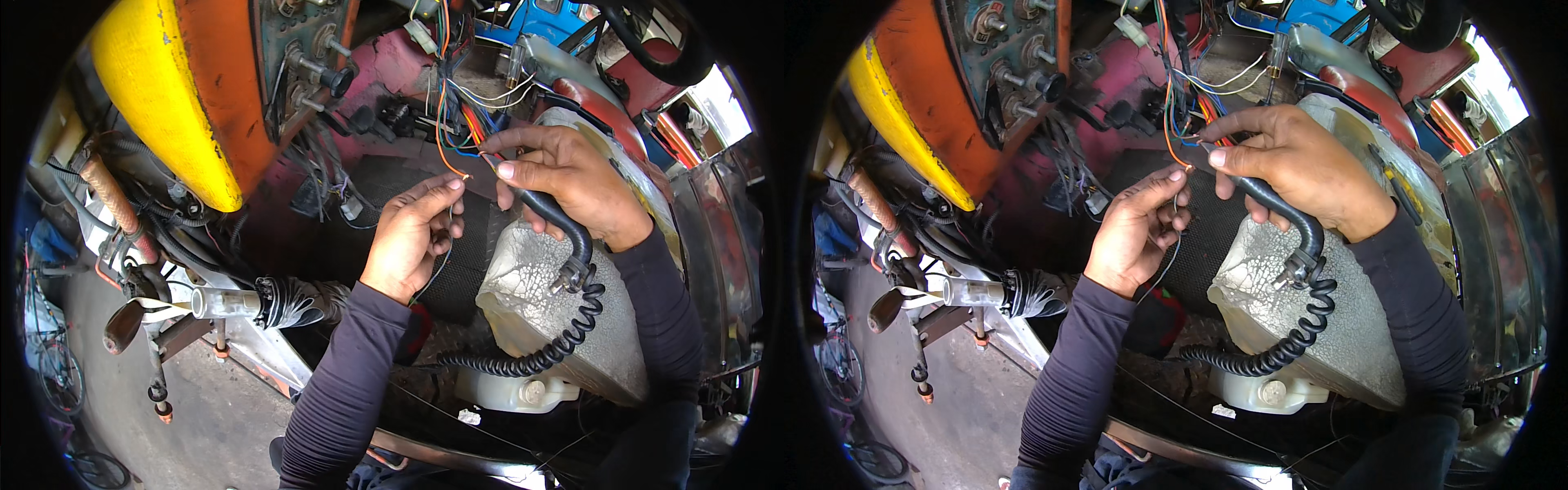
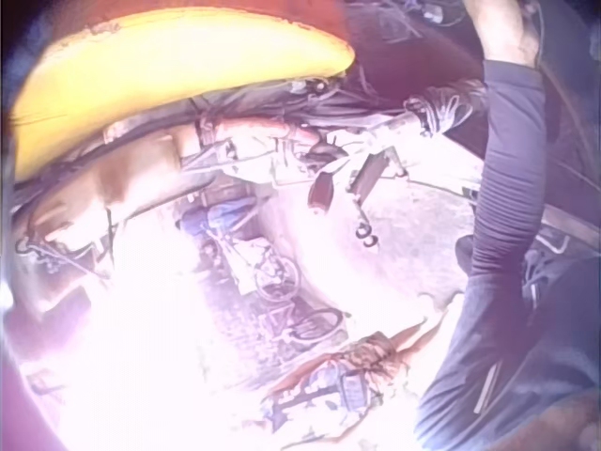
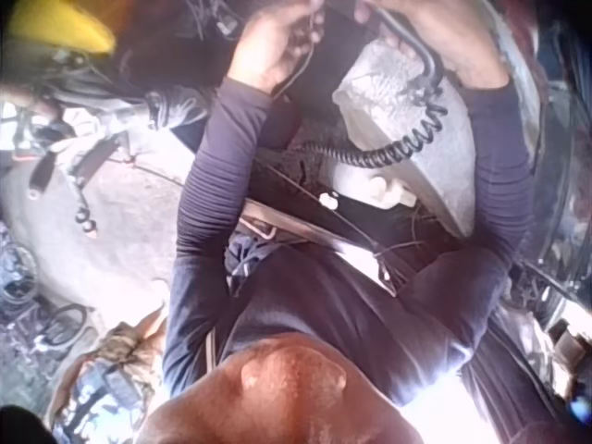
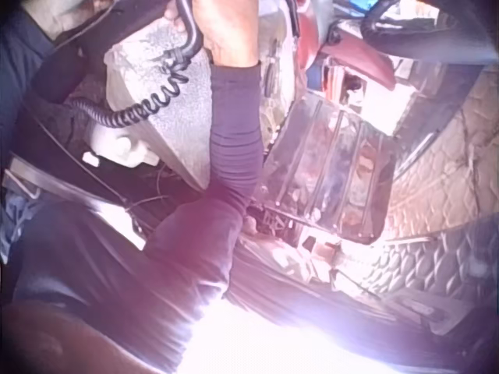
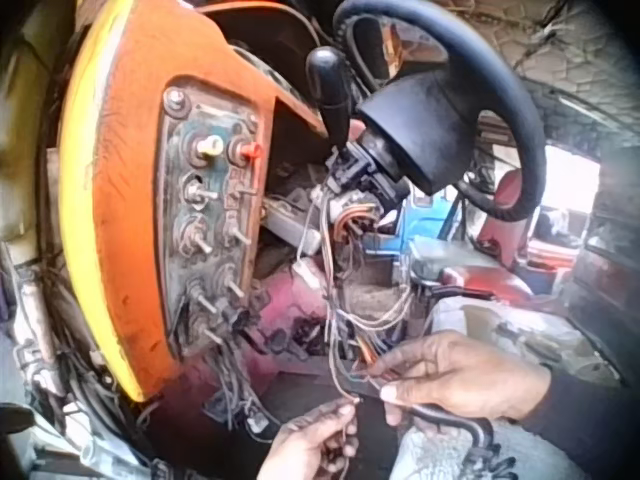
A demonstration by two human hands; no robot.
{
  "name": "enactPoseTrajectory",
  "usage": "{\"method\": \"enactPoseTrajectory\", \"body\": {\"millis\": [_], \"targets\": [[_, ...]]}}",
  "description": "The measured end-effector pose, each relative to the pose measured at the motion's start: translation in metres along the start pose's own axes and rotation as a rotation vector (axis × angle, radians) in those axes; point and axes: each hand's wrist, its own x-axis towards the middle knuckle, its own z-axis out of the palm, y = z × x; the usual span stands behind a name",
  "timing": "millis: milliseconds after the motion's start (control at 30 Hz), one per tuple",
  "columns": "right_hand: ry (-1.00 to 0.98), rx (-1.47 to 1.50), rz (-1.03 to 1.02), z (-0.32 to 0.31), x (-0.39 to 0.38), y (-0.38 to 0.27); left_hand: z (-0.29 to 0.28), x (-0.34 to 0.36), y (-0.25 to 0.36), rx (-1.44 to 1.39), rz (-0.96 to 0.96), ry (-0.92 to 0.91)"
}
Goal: The person works on a vehicle's exposed wiring harness, separating and joining individual wires by hand. They repeatedly test connections using a handheld probe, creating small sparks at contact points to check continuity.
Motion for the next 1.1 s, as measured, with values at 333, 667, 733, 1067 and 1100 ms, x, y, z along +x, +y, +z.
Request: {"method": "enactPoseTrajectory", "body": {"millis": [333,667,733,1067,1100], "targets": [[-0.011,0.015,-0.018,0.004,0.006,0.009,-0.001,-0.001,0.0,0.014,0.0,-0.015],[0.037,-0.092,-0.041,-0.007,-0.009,-0.01,-0.003,0.0,-0.001,0.019,-0.004,-0.002],[0.068,-0.083,-0.052,-0.018,-0.012,-0.011,-0.002,0.001,-0.003,0.033,-0.012,0.001],[0.052,-0.089,-0.036,-0.024,0.003,0.006,0.001,-0.002,-0.005,0.071,-0.026,-0.003],[0.044,-0.085,-0.029,-0.023,0.004,0.006,0.001,-0.002,-0.005,0.076,-0.028,-0.01]]}}
